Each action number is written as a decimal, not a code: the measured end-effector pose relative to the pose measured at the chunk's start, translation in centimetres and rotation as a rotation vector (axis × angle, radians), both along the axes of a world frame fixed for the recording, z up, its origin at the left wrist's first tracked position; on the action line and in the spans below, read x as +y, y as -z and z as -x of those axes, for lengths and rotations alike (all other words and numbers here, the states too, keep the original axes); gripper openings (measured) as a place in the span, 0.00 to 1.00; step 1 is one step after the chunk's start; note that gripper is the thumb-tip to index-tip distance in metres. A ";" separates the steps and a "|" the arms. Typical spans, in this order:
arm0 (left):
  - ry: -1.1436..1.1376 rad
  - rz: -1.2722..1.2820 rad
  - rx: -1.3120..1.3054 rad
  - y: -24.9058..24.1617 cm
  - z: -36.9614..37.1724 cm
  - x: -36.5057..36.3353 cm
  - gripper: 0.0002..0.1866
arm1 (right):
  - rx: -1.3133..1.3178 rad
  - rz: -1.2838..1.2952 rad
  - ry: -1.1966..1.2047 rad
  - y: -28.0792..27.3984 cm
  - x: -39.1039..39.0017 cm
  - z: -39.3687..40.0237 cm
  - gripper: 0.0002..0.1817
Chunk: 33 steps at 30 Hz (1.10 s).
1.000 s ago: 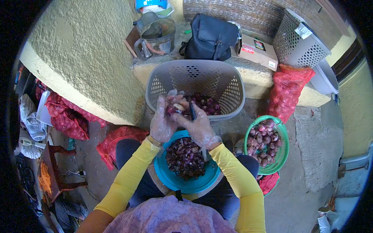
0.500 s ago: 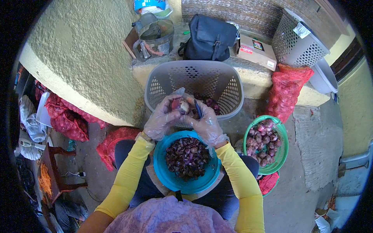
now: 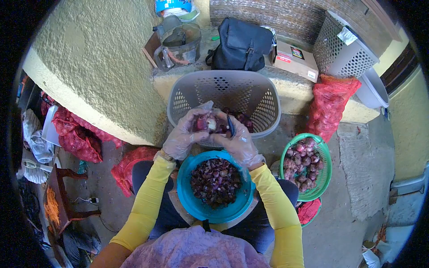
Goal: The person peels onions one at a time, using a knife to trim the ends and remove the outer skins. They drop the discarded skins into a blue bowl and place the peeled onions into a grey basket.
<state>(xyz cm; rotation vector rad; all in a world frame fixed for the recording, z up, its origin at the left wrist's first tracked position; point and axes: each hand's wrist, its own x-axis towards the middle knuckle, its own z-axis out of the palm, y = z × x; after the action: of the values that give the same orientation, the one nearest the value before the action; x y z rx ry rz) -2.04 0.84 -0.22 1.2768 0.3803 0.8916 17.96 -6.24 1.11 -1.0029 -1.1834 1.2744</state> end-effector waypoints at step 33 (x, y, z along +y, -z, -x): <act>-0.219 -0.476 0.503 4.5 -1.7 0.7 0.27 | -0.327 0.021 0.438 6.5 -6.3 1.5 0.16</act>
<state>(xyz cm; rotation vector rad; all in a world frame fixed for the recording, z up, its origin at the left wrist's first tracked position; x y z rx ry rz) -0.33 1.58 -4.76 1.9364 0.7440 0.8648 16.45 -12.54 -5.43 -1.4335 -1.1107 0.7972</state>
